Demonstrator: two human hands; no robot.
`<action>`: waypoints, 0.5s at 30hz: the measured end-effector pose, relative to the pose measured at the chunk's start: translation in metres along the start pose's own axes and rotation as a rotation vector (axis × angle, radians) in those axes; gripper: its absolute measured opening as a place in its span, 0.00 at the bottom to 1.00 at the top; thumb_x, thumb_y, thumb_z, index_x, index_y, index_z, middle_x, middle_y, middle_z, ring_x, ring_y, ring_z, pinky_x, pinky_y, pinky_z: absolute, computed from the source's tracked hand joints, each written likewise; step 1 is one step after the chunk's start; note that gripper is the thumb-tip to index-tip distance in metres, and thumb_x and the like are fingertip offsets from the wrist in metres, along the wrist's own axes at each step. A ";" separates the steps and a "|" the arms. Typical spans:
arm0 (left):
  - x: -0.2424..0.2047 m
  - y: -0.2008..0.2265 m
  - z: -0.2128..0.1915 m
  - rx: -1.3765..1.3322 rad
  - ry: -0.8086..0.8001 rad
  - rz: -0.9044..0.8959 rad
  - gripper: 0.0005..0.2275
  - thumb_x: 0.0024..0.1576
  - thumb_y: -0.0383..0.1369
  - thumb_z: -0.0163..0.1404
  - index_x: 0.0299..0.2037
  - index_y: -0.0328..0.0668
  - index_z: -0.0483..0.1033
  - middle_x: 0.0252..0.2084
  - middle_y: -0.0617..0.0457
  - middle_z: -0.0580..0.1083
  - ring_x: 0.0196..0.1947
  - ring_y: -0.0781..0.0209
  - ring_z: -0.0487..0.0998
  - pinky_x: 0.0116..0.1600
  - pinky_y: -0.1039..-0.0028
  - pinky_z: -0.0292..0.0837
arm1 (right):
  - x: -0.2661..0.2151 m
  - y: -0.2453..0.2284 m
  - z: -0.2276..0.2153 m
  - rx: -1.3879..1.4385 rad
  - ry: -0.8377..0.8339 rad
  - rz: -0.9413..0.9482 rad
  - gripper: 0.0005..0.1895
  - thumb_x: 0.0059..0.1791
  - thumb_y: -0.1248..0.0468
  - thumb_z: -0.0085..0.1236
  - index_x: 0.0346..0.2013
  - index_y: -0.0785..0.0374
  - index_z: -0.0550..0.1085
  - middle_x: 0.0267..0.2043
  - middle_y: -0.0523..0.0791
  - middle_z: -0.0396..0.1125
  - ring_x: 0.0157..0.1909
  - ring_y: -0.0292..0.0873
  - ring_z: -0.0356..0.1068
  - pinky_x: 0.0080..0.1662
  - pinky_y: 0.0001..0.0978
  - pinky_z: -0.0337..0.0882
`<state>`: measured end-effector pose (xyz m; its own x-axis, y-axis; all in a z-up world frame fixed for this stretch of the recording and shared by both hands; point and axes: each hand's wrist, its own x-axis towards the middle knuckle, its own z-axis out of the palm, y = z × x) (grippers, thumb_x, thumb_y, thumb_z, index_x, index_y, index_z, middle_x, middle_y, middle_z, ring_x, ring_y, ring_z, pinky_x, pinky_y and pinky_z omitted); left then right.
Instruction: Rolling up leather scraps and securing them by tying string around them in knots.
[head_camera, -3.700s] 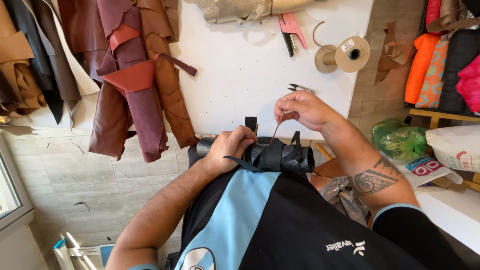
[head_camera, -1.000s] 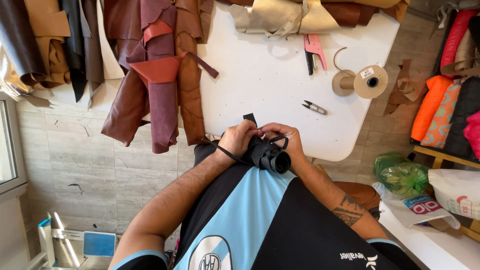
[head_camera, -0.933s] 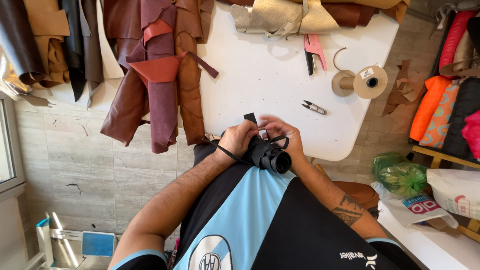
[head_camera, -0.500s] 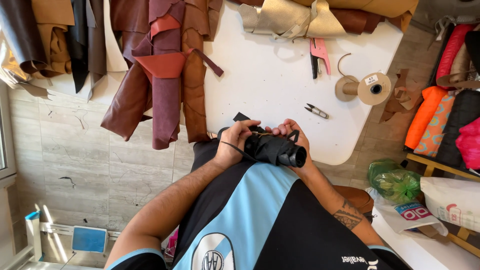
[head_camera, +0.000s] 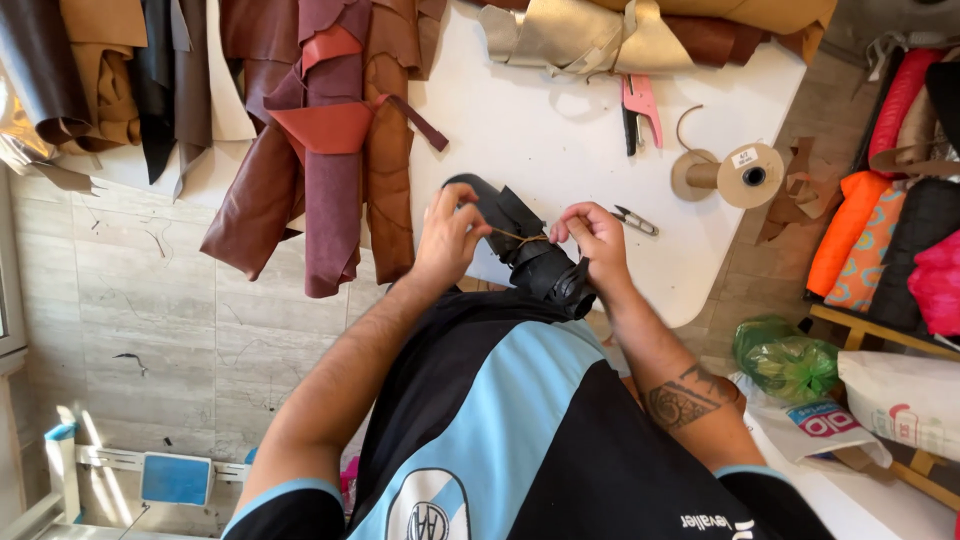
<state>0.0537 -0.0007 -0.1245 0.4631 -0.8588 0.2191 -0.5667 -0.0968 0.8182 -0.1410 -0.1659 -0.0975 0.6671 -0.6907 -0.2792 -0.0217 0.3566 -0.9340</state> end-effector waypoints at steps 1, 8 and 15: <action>0.008 -0.004 0.001 -0.063 -0.022 0.040 0.11 0.60 0.36 0.57 0.30 0.43 0.71 0.47 0.53 0.71 0.44 0.48 0.76 0.50 0.63 0.72 | -0.002 -0.012 0.001 -0.165 -0.065 -0.042 0.03 0.57 0.73 0.50 0.39 0.68 0.73 0.23 0.50 0.66 0.33 0.46 0.73 0.47 0.37 0.74; 0.026 0.046 0.011 -0.780 -0.147 -0.380 0.07 0.64 0.25 0.50 0.33 0.42 0.71 0.34 0.55 0.80 0.28 0.70 0.76 0.38 0.81 0.71 | -0.002 -0.025 0.024 -0.507 -0.118 -0.083 0.06 0.54 0.70 0.56 0.38 0.57 0.79 0.26 0.41 0.75 0.29 0.33 0.69 0.41 0.23 0.71; 0.013 -0.008 0.065 -0.050 -0.283 -0.195 0.05 0.63 0.36 0.52 0.40 0.47 0.72 0.28 0.51 0.78 0.30 0.47 0.81 0.37 0.62 0.76 | 0.005 0.014 0.026 -0.361 0.096 -0.123 0.07 0.53 0.76 0.53 0.37 0.65 0.78 0.33 0.48 0.75 0.36 0.38 0.73 0.40 0.29 0.76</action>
<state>0.0197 -0.0435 -0.1632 0.3475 -0.9329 -0.0941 -0.4491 -0.2537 0.8567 -0.1186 -0.1477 -0.1064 0.6086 -0.7764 -0.1635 -0.2180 0.0345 -0.9753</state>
